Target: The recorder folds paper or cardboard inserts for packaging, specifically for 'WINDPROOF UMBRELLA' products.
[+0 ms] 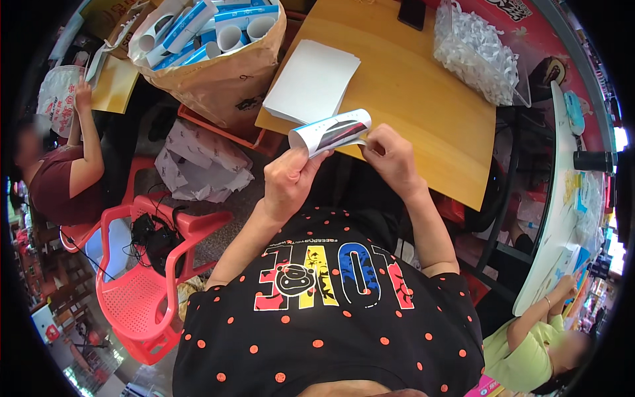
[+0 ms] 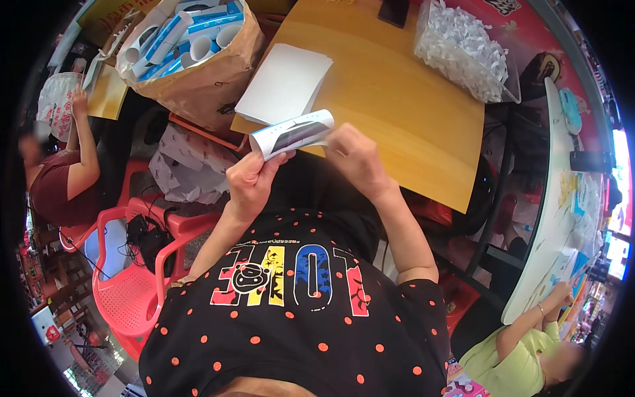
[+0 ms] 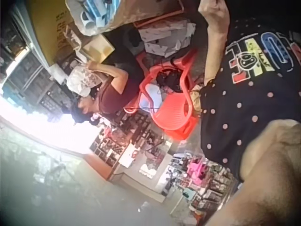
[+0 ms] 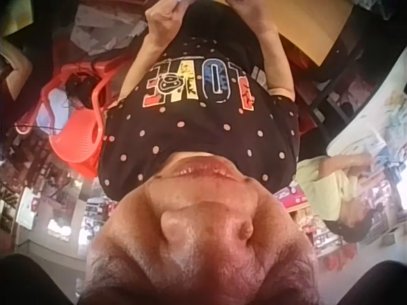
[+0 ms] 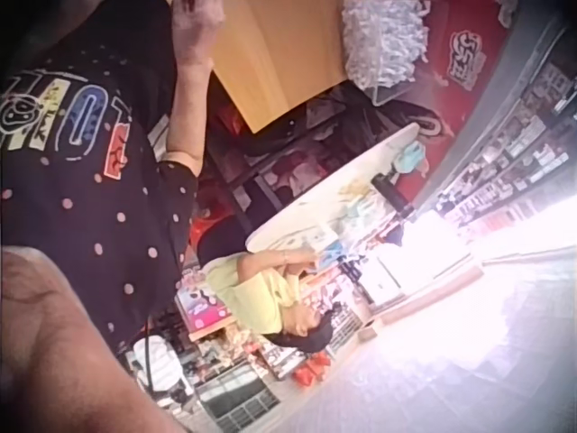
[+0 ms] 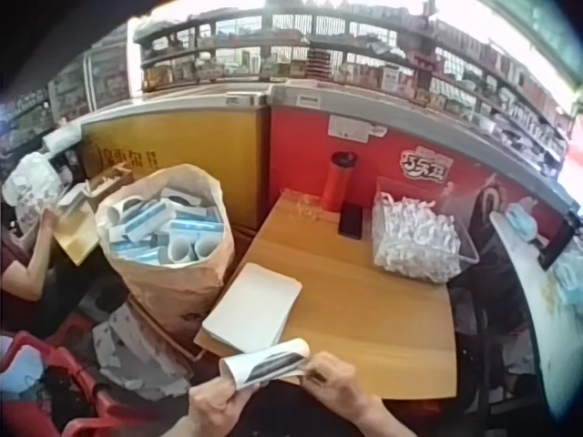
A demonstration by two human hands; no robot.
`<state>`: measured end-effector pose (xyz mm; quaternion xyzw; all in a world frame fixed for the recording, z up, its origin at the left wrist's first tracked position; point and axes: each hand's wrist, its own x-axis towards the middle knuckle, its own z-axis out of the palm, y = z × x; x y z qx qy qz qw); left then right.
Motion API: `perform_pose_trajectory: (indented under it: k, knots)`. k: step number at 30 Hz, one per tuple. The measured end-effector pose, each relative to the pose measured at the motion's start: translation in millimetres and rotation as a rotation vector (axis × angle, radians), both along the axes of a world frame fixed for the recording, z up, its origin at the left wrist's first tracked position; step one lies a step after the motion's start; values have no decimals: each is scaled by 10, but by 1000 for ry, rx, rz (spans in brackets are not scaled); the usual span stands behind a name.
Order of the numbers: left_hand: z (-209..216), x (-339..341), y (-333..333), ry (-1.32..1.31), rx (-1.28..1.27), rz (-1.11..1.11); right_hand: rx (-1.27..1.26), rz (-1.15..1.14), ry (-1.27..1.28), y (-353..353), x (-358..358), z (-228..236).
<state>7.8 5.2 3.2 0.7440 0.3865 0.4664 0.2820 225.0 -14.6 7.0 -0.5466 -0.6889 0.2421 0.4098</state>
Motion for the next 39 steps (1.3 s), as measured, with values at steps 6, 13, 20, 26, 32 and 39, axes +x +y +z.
perform_pose_trajectory:
  k: [6,13,20,26,32,39]
  knots:
    - [114,-102,13,150,85,-33,-337,-62,356,15,204,115]
    - [152,-114,55,152,201,-96,-492,71,343,67,267,84]
    - [76,-113,88,129,269,-128,-578,114,360,71,257,17]
    - [64,-144,75,140,249,-113,-523,86,244,70,158,-7]
    - [52,-172,72,127,249,-106,-550,27,243,49,54,55]
    - [66,-171,48,118,254,-98,-537,-3,293,-9,85,49]
